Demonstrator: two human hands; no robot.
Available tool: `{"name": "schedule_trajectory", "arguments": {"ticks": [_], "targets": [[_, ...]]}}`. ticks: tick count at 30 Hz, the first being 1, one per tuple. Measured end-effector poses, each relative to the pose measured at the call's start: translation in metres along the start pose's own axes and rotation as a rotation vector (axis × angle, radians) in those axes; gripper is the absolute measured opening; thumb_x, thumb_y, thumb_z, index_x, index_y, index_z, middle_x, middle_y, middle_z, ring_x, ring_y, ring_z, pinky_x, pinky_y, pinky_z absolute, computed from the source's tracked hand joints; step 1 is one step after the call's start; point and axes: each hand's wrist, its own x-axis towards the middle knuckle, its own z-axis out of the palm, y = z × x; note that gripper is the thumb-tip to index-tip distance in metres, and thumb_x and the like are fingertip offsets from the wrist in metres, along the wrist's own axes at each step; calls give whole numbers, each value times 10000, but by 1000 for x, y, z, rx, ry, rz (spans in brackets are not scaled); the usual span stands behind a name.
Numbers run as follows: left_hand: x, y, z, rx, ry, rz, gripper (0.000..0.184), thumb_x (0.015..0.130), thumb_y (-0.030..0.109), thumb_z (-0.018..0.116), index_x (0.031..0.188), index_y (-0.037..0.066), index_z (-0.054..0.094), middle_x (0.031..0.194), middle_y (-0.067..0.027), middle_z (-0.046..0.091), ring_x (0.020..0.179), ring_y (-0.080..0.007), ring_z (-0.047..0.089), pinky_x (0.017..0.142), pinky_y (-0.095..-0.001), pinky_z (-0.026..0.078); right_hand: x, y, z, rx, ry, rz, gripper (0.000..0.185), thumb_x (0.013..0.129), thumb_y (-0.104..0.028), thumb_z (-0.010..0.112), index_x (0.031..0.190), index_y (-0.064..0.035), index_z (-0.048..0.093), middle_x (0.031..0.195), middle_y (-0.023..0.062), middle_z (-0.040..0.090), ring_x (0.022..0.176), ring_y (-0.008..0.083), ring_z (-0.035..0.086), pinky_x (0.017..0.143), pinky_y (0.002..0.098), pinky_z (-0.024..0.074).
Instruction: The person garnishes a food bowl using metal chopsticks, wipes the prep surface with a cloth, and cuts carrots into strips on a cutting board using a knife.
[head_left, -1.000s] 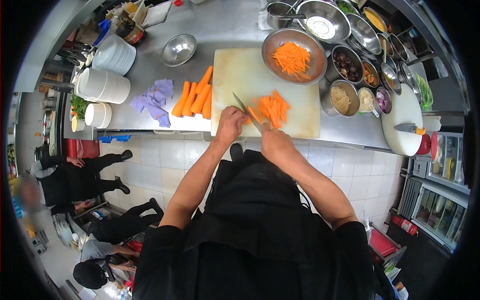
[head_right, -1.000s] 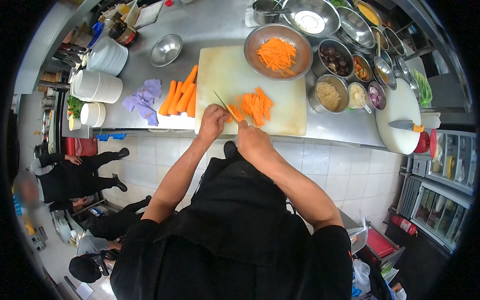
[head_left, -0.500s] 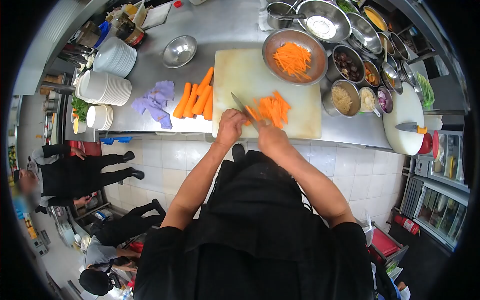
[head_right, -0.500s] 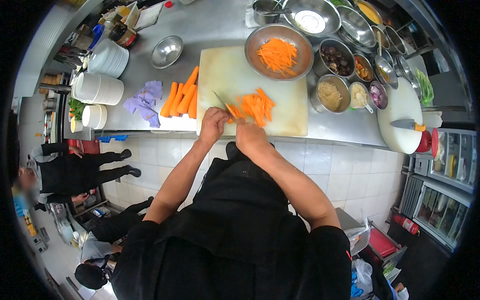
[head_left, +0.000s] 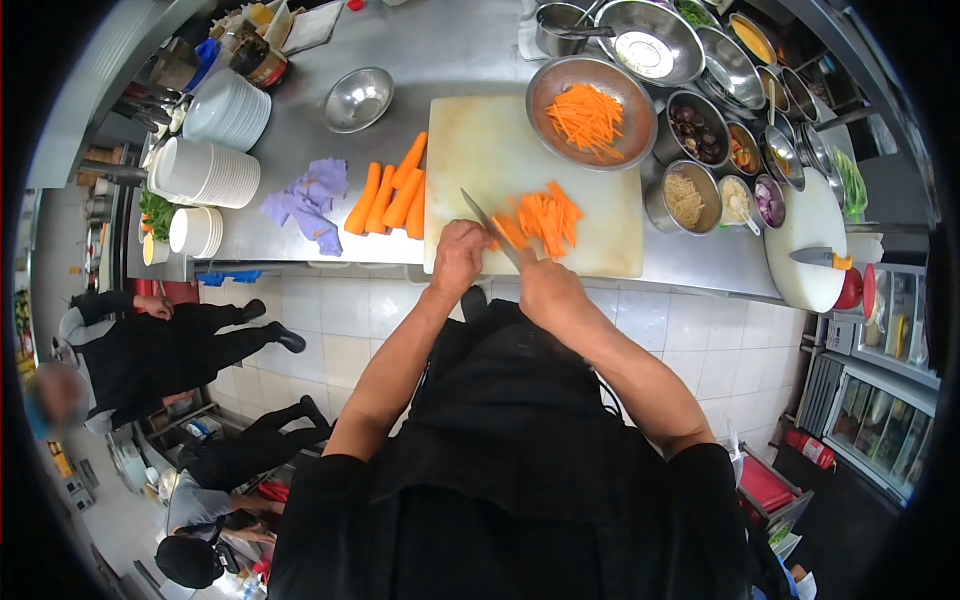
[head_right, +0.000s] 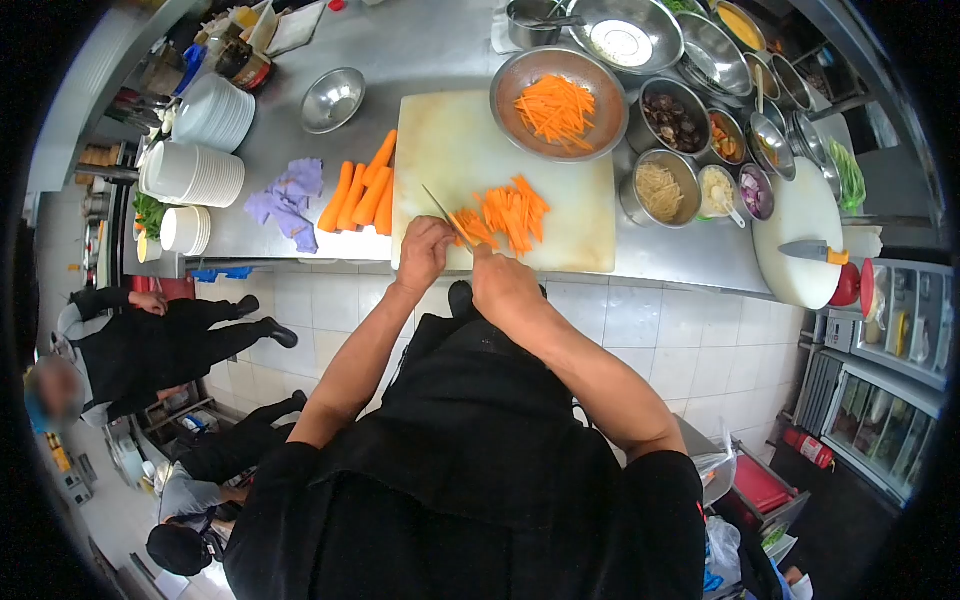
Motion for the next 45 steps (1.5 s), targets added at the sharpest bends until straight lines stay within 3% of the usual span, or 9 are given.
{"name": "schedule_trajectory", "arguments": {"ticks": [21, 24, 31, 34, 37, 38, 41, 44, 45], "targets": [[-2, 6, -10, 34, -4, 31, 115, 738, -47, 678, 804, 46, 664, 856, -99, 627, 855, -303, 596, 771, -388, 485, 9, 9, 8, 38, 41, 17, 244, 816, 7, 487, 1048, 79, 506, 822, 313, 645, 808, 467, 653, 727, 545, 518], [-3, 4, -9, 28, 2, 21, 114, 739, -45, 678, 807, 46, 667, 853, -98, 624, 848, -305, 592, 767, -393, 483, -2, 1, -6, -14, -41, 26, 261, 815, -17, 536, 1052, 90, 521, 819, 288, 660, 813, 430, 672, 729, 520, 534], [-2, 5, -10, 31, 2, 12, 99, 739, -48, 676, 786, 39, 668, 829, -88, 620, 838, -304, 587, 767, -400, 478, 13, 7, 22, -26, 20, -16, 260, 801, -5, 534, 1046, 81, 525, 811, 279, 662, 777, 415, 677, 691, 510, 541], [-3, 4, -15, -18, -73, -29, 138, 766, -22, 676, 887, 44, 670, 880, -110, 621, 910, -321, 578, 813, -399, 471, 4, 10, 6, -64, 66, -27, 217, 799, 6, 524, 1012, 44, 545, 806, 257, 660, 749, 411, 671, 656, 504, 538], [-3, 18, -25, 16, 220, -145, 261, 790, 29, 690, 1043, 68, 642, 1060, -166, 592, 1022, -343, 544, 870, -386, 455, -12, 22, -15, -120, 251, -75, 184, 783, 11, 533, 963, 13, 572, 786, 226, 649, 723, 400, 665, 620, 486, 533], [1, 29, -32, -23, 227, -215, 460, 800, 174, 736, 1231, 111, 586, 1308, -220, 470, 1186, -376, 449, 997, -439, 375, -16, 28, -20, -133, 373, -115, 184, 769, 13, 546, 949, 13, 583, 782, 218, 644, 718, 386, 670, 604, 474, 538], [41, 91, -49, 178, -50, 70, 608, 762, 328, 779, 1311, 171, 569, 1442, -236, 349, 1291, -401, 346, 1072, -552, 249, -20, 37, -33, -285, 511, -156, 152, 737, -15, 590, 887, -1, 600, 808, 176, 618, 716, 335, 673, 599, 418, 551], [59, 113, -23, 220, -407, 144, 713, 724, 449, 784, 1363, 240, 545, 1492, -210, 312, 1352, -418, 263, 1080, -648, 128, -20, 48, -36, -358, 510, -184, 132, 727, -32, 610, 857, -19, 592, 840, 157, 615, 727, 310, 669, 613, 397, 550], [63, 111, -18, 242, -410, 159, 720, 715, 457, 786, 1362, 250, 547, 1491, -205, 319, 1353, -419, 266, 1075, -659, 131, -24, 52, -35, -381, 500, -188, 132, 722, -37, 616, 851, -23, 588, 847, 152, 616, 733, 303, 669, 619, 391, 549]]}}
